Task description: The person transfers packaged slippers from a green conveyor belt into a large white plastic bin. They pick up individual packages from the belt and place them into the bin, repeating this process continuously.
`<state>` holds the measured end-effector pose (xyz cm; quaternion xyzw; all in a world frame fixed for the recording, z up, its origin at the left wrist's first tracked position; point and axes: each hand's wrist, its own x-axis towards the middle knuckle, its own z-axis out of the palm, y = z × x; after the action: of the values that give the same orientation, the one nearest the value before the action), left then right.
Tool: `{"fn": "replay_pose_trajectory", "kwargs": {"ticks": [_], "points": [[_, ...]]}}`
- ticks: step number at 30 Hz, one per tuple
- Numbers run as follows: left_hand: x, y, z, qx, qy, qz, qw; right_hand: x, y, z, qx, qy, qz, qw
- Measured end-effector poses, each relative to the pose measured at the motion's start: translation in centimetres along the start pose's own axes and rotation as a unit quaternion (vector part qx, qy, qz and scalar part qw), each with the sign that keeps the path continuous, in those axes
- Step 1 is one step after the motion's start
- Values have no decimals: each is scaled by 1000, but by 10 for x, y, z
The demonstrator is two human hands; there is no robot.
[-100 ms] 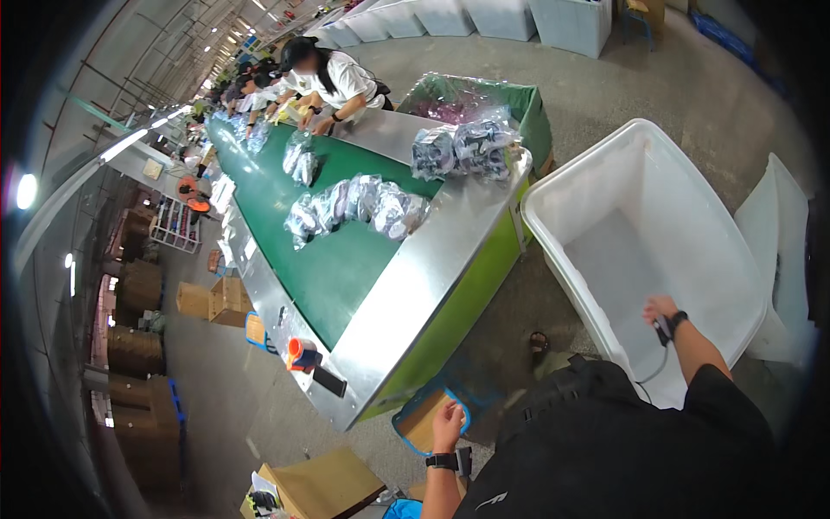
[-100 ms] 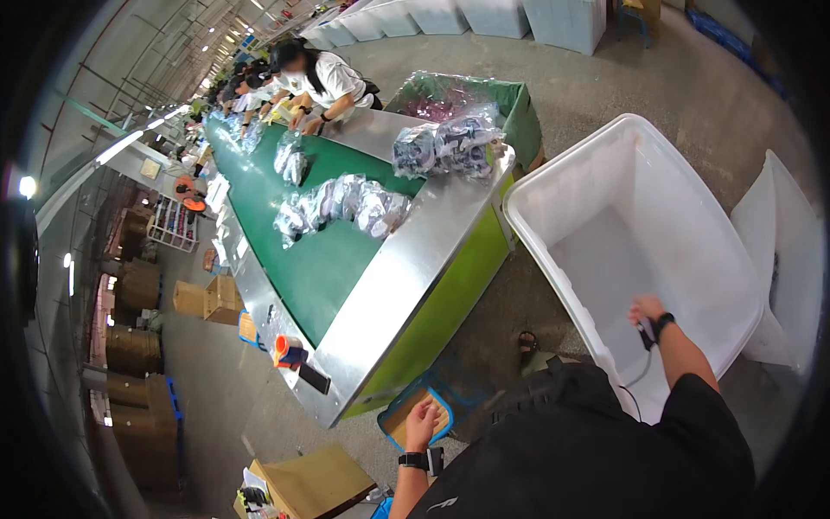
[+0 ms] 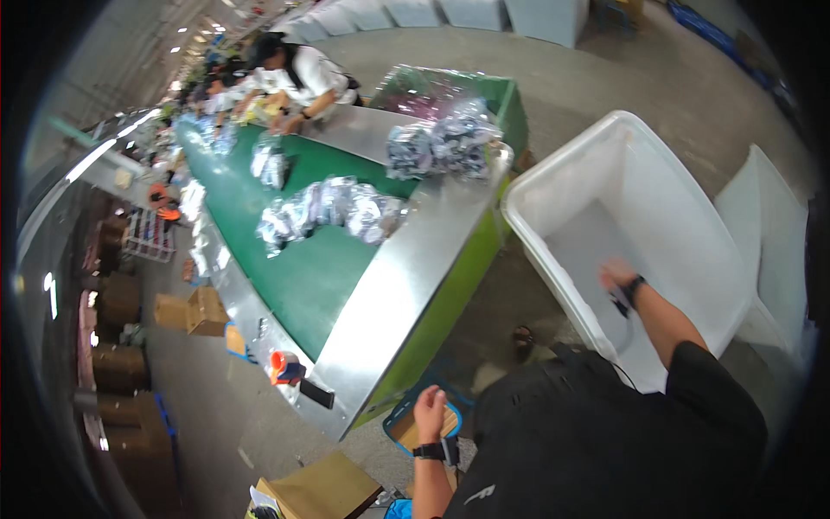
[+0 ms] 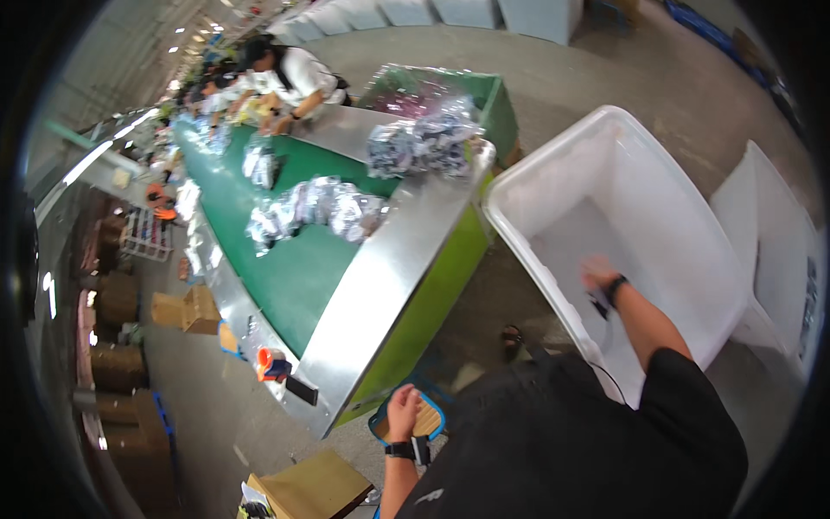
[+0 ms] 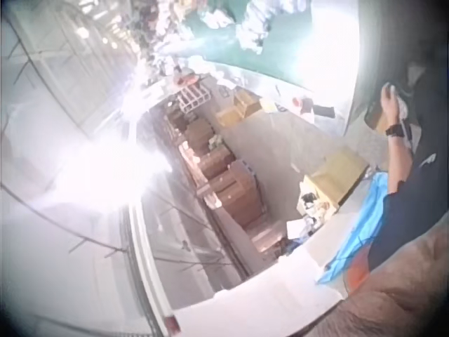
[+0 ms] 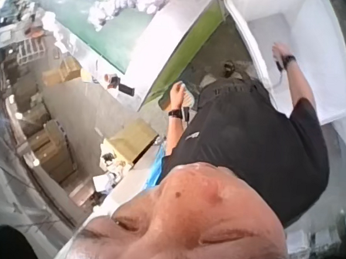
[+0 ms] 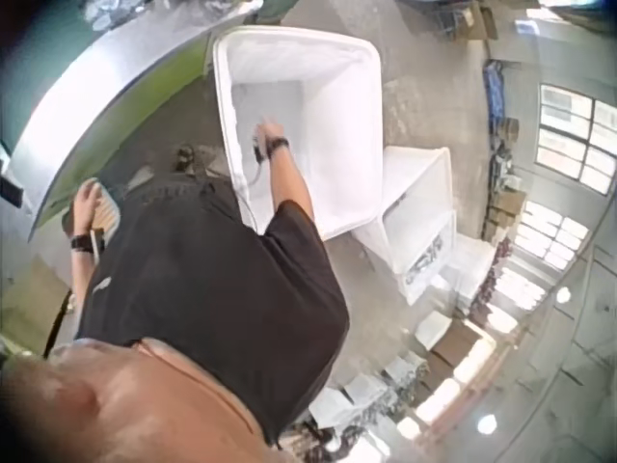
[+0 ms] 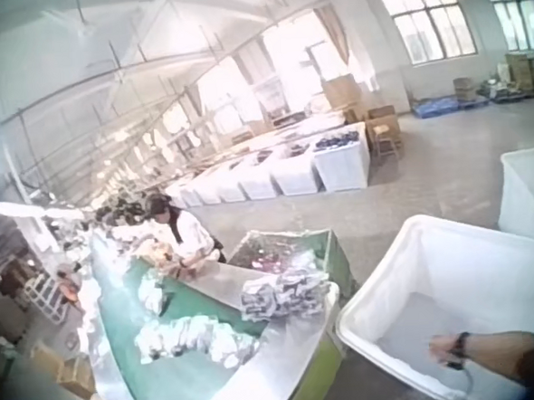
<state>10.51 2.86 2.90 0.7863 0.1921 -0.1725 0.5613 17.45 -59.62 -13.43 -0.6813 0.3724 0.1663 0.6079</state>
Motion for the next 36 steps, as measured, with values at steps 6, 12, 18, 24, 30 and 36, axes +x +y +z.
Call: {"fn": "replay_pose_trajectory", "kwargs": {"ticks": [6,12,18,24,30,36], "points": [[106,64,3,22,-50,-59,997,-13,-262,172,-64,-128,-221,965],[244,112,-44,69,-52,7,996,31,-353,282,-159,-200,-253,933],[304,136,-86,16,-20,1,1000,113,-390,381,-238,-193,-259,916],[295,100,-125,-16,17,-110,994,187,-406,471,-292,-160,-212,919],[277,90,-144,-52,58,-222,972,201,-395,517,-294,-179,-251,905],[289,92,-134,-41,48,-211,975,115,-449,518,-309,-231,-489,782]]}}
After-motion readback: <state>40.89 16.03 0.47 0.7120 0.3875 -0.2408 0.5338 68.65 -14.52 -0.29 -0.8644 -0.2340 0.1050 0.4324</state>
